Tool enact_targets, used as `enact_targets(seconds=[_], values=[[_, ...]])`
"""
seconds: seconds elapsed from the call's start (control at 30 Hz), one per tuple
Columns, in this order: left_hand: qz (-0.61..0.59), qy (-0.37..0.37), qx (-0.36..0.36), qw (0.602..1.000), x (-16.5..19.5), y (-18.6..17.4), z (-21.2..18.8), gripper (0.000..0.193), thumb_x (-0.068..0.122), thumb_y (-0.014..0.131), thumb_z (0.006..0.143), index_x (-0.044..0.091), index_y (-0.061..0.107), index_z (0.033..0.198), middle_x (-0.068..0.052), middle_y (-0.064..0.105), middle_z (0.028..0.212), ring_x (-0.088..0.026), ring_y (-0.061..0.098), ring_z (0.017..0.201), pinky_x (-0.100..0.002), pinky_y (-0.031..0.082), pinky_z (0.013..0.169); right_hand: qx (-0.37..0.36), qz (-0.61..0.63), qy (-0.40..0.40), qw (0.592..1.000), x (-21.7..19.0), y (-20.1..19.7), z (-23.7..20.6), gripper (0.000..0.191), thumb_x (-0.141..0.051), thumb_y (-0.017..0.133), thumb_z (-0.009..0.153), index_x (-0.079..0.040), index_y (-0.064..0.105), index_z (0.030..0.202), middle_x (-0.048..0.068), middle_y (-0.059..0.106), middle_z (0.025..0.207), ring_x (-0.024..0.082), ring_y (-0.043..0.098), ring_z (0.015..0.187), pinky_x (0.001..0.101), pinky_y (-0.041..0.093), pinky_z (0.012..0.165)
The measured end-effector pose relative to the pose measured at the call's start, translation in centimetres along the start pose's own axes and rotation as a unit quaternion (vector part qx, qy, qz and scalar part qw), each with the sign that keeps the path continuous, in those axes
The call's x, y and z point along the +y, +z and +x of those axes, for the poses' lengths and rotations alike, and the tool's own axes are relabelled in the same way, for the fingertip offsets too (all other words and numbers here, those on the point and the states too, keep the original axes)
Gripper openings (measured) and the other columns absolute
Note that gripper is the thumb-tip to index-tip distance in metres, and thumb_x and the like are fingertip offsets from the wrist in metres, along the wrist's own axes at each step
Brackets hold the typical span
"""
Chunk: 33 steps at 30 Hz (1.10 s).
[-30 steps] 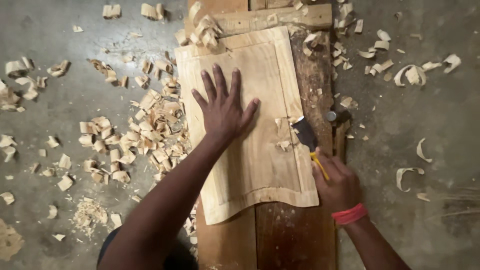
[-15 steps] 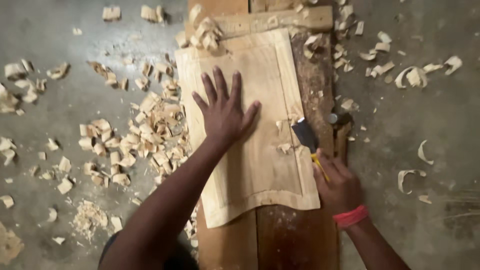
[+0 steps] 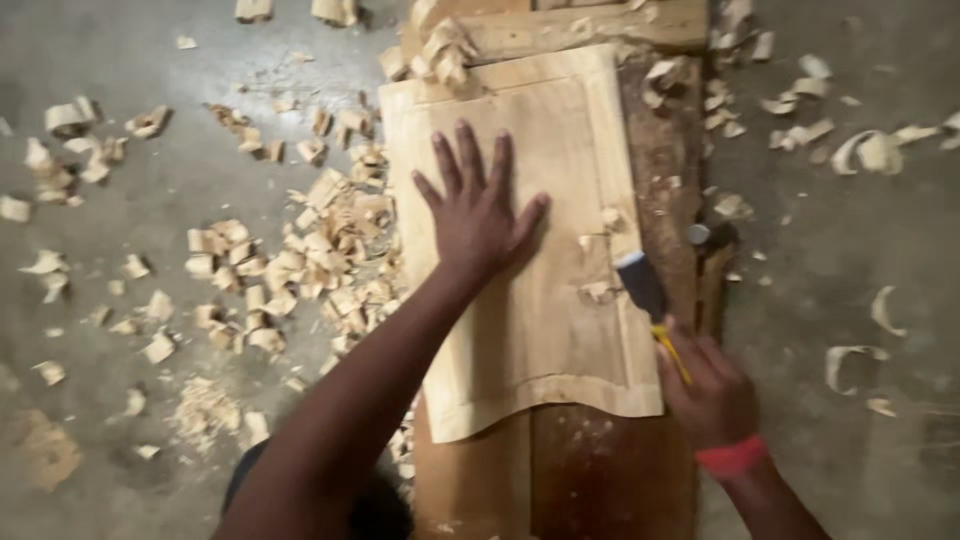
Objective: The person sits on the floor and carves a recessed panel into a shaped wooden board, holding a chisel in one hand and striking it with a mallet. They periodically brush shavings aside, flip and reposition the board, and continue chiseling the panel surface and edges.
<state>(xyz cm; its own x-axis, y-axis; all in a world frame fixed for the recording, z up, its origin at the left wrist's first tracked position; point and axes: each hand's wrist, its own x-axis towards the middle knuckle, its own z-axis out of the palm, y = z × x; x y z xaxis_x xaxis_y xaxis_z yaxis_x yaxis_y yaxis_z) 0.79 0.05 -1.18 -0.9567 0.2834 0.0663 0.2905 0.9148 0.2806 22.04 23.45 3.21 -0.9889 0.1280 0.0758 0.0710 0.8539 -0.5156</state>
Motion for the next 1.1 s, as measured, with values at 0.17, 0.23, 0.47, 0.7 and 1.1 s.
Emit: enact_targets(seconds=[0.17, 0.23, 0.47, 0.7, 1.1], values=[[0.002, -0.006, -0.015, 1.0, 0.0, -0.1, 0.5, 0.089, 0.071, 0.05, 0.095, 0.018, 0.03, 0.163, -0.027, 0.008, 0.17, -0.053, 0.0, 0.155, -0.084, 0.008, 0.11, 0.026, 0.031, -0.012, 0.999, 0.9, 1.6, 3.1, 0.032, -0.015, 0.069, 0.097, -0.005, 0.069, 0.127, 0.018, 0.071, 0.113, 0.04, 0.069, 0.097, 0.0449, 0.056, 0.079], [0.006, -0.001, -0.011, 1.0, 0.1, -0.3, 0.5, 0.088, 0.071, 0.05, 0.095, 0.018, 0.031, 0.163, -0.027, 0.008, 0.17, -0.053, 0.0, 0.155, -0.084, 0.008, 0.11, 0.016, 0.025, -0.007, 1.0, 1.3, 1.9, 3.9, 0.036, -0.016, 0.069, 0.094, -0.004, 0.069, 0.128, 0.02, 0.07, 0.11, 0.042, 0.068, 0.095, 0.0463, 0.056, 0.076], [0.002, -0.004, -0.025, 1.0, 0.2, -0.4, 0.1, 0.087, 0.07, 0.049, 0.095, 0.018, 0.033, 0.162, -0.026, 0.008, 0.17, -0.053, 0.0, 0.155, -0.083, 0.008, 0.111, 0.002, -0.016, 0.047, 0.999, -1.0, 0.1, 1.5, 0.038, -0.019, 0.07, 0.091, -0.007, 0.072, 0.126, 0.016, 0.073, 0.101, 0.04, 0.069, 0.085, 0.0479, 0.054, 0.071], [-0.003, -0.018, -0.069, 0.997, 0.1, -0.8, 0.7, 0.089, 0.07, 0.049, 0.093, 0.016, 0.03, 0.161, -0.027, 0.006, 0.168, -0.054, -0.002, 0.153, -0.083, 0.005, 0.11, 0.025, 0.023, 0.005, 0.999, 1.9, 2.6, 4.4, 0.03, -0.015, 0.07, 0.094, -0.008, 0.071, 0.123, 0.017, 0.072, 0.104, 0.04, 0.069, 0.091, 0.0462, 0.055, 0.075], [-0.005, -0.009, -0.034, 0.999, 0.6, -1.8, 1.0, 0.088, 0.068, 0.052, 0.09, 0.015, 0.032, 0.158, -0.028, 0.008, 0.166, -0.054, 0.001, 0.151, -0.082, 0.006, 0.108, 0.054, 0.02, 0.012, 0.998, 2.2, 2.5, 6.5, 0.035, -0.021, 0.073, 0.088, -0.009, 0.072, 0.121, 0.015, 0.074, 0.117, 0.037, 0.071, 0.099, 0.0413, 0.058, 0.081]])
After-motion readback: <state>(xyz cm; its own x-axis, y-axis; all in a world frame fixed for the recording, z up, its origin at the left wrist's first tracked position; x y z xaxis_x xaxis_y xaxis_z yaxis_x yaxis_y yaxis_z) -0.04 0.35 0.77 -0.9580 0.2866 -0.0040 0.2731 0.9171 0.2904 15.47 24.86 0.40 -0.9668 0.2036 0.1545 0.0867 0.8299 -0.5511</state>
